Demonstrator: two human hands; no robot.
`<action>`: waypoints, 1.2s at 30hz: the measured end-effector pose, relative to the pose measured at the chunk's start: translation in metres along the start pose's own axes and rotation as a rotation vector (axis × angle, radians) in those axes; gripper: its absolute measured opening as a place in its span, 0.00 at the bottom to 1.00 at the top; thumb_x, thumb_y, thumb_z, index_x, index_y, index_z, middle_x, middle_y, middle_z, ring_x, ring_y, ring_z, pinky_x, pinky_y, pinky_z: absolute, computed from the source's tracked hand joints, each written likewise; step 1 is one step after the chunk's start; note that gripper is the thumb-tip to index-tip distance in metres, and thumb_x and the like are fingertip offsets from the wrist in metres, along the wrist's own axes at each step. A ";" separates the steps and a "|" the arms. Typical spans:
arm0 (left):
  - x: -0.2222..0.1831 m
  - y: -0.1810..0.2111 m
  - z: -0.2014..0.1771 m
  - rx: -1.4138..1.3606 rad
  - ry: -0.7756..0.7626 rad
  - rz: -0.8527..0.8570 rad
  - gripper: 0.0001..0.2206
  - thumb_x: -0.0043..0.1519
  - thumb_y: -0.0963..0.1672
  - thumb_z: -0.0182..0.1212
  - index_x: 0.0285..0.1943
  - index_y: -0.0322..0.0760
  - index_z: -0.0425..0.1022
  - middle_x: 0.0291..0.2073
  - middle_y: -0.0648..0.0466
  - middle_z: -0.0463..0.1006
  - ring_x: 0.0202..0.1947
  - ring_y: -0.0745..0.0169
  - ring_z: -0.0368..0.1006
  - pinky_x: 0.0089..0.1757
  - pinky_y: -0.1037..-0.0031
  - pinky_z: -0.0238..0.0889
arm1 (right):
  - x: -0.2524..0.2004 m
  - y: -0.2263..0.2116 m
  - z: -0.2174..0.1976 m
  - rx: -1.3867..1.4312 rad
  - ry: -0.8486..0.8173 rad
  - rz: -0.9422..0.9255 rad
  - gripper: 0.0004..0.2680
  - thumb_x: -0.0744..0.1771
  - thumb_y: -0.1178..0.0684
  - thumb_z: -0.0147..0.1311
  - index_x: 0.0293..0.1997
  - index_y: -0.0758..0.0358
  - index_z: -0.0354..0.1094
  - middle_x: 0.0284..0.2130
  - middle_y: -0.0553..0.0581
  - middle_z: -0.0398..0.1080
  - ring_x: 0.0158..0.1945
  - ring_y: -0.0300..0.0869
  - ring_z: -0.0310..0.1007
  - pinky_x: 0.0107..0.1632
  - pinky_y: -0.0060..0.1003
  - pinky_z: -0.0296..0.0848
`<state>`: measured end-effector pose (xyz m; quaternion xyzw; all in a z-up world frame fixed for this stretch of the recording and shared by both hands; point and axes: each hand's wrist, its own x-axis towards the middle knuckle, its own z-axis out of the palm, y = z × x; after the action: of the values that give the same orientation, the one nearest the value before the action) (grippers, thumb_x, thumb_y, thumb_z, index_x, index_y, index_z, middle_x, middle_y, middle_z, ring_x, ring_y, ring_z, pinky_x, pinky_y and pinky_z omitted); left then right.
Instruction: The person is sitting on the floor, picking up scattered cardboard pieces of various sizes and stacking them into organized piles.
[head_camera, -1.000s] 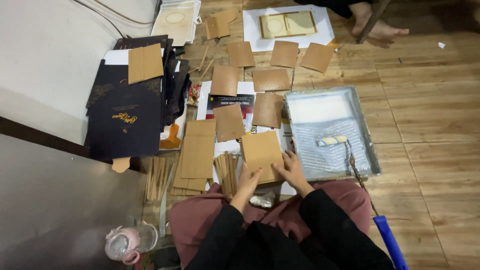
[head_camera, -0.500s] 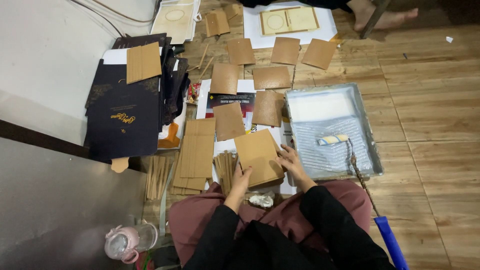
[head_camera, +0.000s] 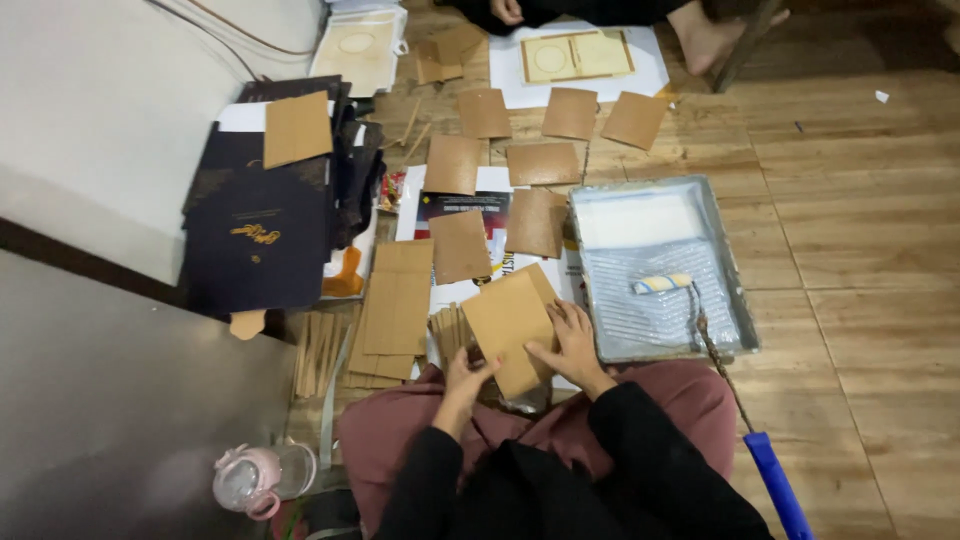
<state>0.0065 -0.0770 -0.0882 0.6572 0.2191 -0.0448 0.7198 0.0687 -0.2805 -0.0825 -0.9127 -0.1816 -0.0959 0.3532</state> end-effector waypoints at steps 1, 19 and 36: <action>-0.005 -0.001 -0.002 -0.004 0.008 0.011 0.29 0.43 0.44 0.73 0.53 0.31 0.65 0.47 0.40 0.69 0.48 0.50 0.65 0.46 0.63 0.63 | 0.003 0.002 -0.001 0.002 0.003 -0.014 0.30 0.57 0.29 0.54 0.55 0.62 0.59 0.55 0.59 0.53 0.60 0.59 0.47 0.61 0.52 0.45; -0.047 0.078 0.026 0.618 -0.121 0.493 0.27 0.51 0.36 0.57 0.59 0.32 0.50 0.51 0.39 0.59 0.54 0.36 0.59 0.49 0.55 0.60 | -0.019 0.047 -0.007 0.637 -0.081 -0.012 0.22 0.54 0.63 0.64 0.50 0.72 0.61 0.42 0.65 0.66 0.50 0.55 0.64 0.50 0.52 0.62; -0.033 0.033 0.018 0.933 -0.073 0.493 0.26 0.57 0.46 0.54 0.61 0.34 0.46 0.41 0.40 0.67 0.40 0.42 0.70 0.37 0.62 0.68 | -0.025 0.026 -0.018 0.316 -0.180 0.032 0.13 0.57 0.55 0.62 0.40 0.66 0.67 0.34 0.62 0.71 0.45 0.55 0.69 0.49 0.48 0.65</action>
<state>-0.0072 -0.0974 -0.0448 0.9377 -0.0104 0.0099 0.3472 0.0556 -0.3173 -0.0931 -0.8535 -0.2107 0.0216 0.4761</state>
